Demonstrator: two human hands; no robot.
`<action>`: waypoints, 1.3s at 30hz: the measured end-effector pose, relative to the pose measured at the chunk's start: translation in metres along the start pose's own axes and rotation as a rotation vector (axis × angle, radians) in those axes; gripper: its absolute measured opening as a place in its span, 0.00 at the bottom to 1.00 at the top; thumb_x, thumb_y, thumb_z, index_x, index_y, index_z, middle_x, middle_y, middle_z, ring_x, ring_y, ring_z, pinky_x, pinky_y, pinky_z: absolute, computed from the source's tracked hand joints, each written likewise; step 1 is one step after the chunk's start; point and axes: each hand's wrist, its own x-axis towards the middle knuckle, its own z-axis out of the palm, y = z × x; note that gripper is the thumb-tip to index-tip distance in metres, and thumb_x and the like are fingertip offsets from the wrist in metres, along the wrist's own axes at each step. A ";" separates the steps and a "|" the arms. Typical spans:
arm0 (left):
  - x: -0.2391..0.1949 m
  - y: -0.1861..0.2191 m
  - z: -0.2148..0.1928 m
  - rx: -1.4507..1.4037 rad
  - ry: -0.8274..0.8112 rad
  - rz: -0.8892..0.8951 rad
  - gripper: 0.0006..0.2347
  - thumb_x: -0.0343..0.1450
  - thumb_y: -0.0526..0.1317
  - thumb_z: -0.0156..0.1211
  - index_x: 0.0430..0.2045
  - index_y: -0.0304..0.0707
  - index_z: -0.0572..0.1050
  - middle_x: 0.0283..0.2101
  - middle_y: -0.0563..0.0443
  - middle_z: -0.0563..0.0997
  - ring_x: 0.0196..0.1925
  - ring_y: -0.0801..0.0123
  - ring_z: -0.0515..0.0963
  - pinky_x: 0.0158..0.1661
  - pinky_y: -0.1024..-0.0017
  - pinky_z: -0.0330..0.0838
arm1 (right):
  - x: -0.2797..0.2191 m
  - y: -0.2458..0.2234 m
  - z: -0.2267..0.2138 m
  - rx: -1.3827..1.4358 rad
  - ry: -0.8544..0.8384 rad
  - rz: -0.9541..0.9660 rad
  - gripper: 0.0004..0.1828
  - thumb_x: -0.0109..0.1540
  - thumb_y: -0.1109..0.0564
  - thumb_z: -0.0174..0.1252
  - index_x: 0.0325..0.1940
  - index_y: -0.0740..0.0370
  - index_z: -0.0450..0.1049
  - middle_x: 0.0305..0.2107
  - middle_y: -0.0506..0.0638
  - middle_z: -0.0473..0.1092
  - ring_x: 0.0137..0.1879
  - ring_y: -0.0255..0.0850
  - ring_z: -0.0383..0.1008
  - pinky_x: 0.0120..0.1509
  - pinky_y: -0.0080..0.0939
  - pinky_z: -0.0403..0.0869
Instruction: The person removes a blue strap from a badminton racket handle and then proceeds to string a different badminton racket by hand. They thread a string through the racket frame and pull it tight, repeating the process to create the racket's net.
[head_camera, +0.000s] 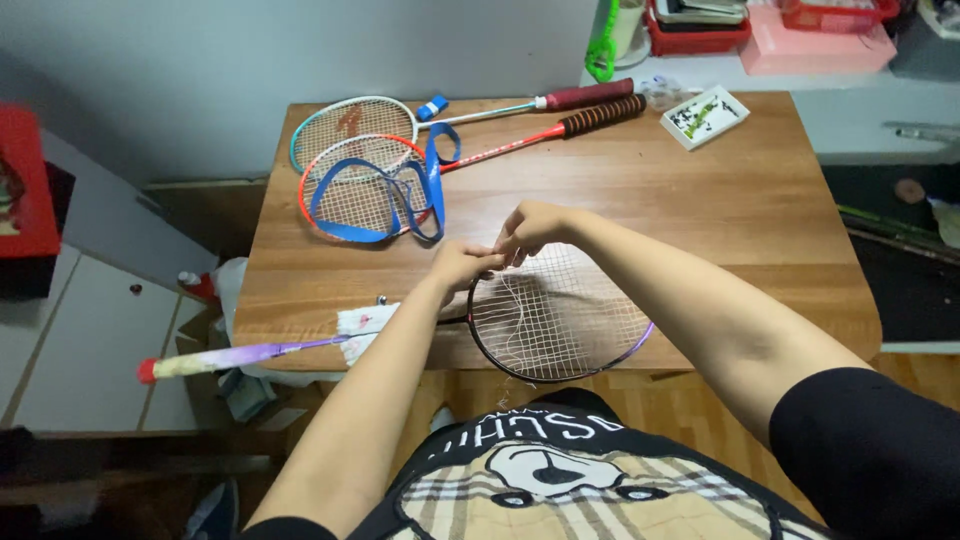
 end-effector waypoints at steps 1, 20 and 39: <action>-0.004 0.004 -0.003 -0.024 -0.002 -0.030 0.10 0.66 0.42 0.71 0.35 0.37 0.87 0.32 0.53 0.87 0.29 0.77 0.80 0.28 0.78 0.71 | -0.001 0.000 -0.001 -0.014 0.024 -0.034 0.12 0.59 0.53 0.61 0.42 0.59 0.83 0.31 0.49 0.81 0.36 0.34 0.81 0.37 0.33 0.74; -0.027 -0.005 -0.015 -0.799 -0.071 -0.132 0.17 0.75 0.45 0.55 0.57 0.39 0.72 0.49 0.55 0.84 0.41 0.76 0.82 0.40 0.77 0.76 | 0.077 0.045 0.014 -0.118 0.066 0.169 0.21 0.66 0.49 0.45 0.41 0.67 0.78 0.32 0.54 0.79 0.37 0.42 0.81 0.36 0.45 0.77; 0.051 0.014 -0.019 -0.116 -0.013 0.248 0.15 0.70 0.35 0.64 0.51 0.36 0.77 0.35 0.49 0.83 0.33 0.73 0.79 0.31 0.76 0.73 | 0.038 0.034 -0.002 0.157 -0.017 -0.218 0.09 0.62 0.56 0.63 0.42 0.63 0.78 0.36 0.49 0.78 0.42 0.34 0.77 0.44 0.35 0.76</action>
